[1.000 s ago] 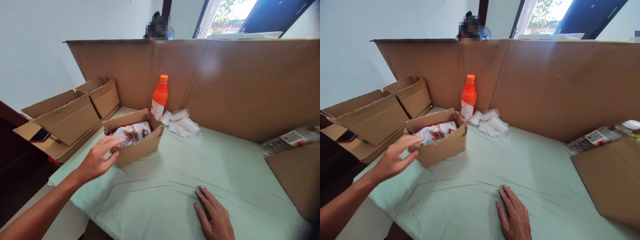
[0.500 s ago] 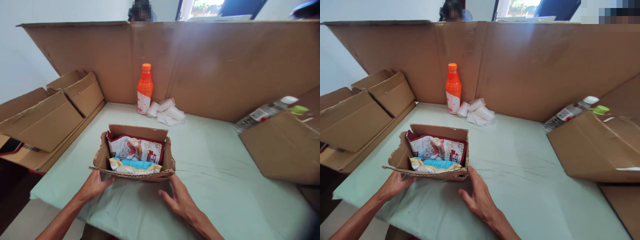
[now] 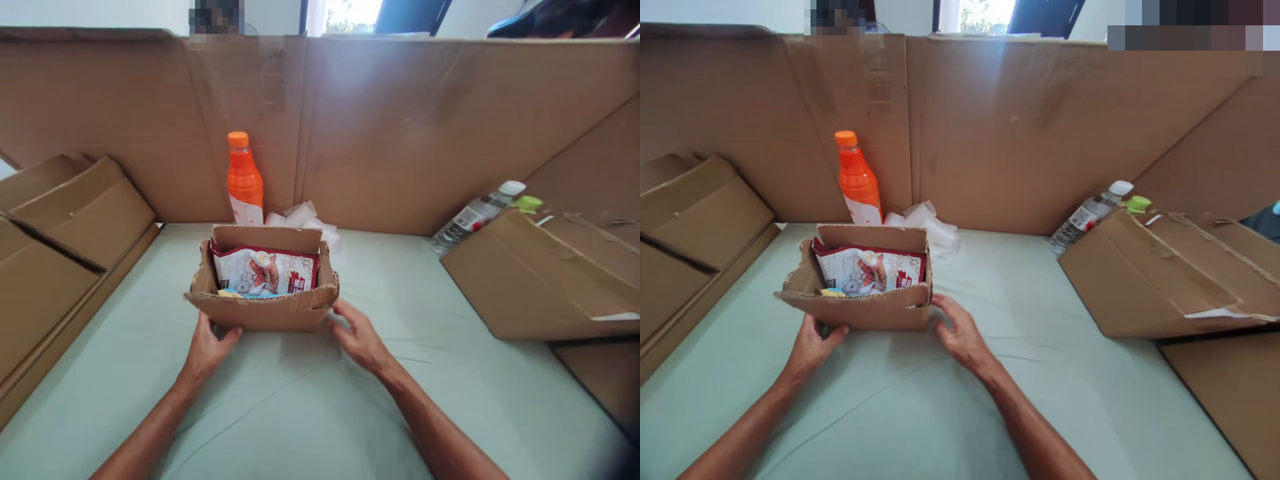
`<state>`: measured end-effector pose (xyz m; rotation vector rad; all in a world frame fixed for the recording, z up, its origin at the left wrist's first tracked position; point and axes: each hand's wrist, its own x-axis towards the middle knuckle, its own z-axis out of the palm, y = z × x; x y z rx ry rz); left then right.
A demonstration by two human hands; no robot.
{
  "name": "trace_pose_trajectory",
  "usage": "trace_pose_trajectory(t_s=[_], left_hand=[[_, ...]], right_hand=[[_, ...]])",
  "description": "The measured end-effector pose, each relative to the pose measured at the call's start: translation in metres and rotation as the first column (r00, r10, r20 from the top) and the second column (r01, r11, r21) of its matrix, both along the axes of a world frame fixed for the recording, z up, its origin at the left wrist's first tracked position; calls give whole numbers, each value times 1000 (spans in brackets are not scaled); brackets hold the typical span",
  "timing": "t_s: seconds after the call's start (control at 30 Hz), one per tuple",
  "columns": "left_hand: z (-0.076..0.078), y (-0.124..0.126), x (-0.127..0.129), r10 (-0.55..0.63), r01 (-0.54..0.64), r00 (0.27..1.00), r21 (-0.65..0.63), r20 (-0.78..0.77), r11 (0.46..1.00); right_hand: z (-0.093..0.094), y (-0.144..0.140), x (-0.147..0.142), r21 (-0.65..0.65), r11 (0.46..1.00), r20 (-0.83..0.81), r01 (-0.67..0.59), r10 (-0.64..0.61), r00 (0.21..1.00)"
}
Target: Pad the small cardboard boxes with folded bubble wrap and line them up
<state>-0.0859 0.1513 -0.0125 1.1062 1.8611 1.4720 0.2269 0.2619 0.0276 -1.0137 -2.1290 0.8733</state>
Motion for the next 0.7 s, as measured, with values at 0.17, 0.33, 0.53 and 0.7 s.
trace_pose_trajectory(t_s=[0.17,0.33,0.53,0.7], left_hand=[[-17,-8,2,52,-54,998,24,45,998],[-20,-9,0,43,-43,998,17,36,999],[-21,-7,-1,23,-24,1000,41,19,999],[-12,-3,-1,-1,2,1000,56,-18,998]], right_hand=[[9,102,8,245,916,90,318,-348,933],[24,177,-30,173,913,36,368,-380,924],[44,151,5,-64,870,-224,488,-489,843],[38,45,63,-483,806,-146,343,-461,876]])
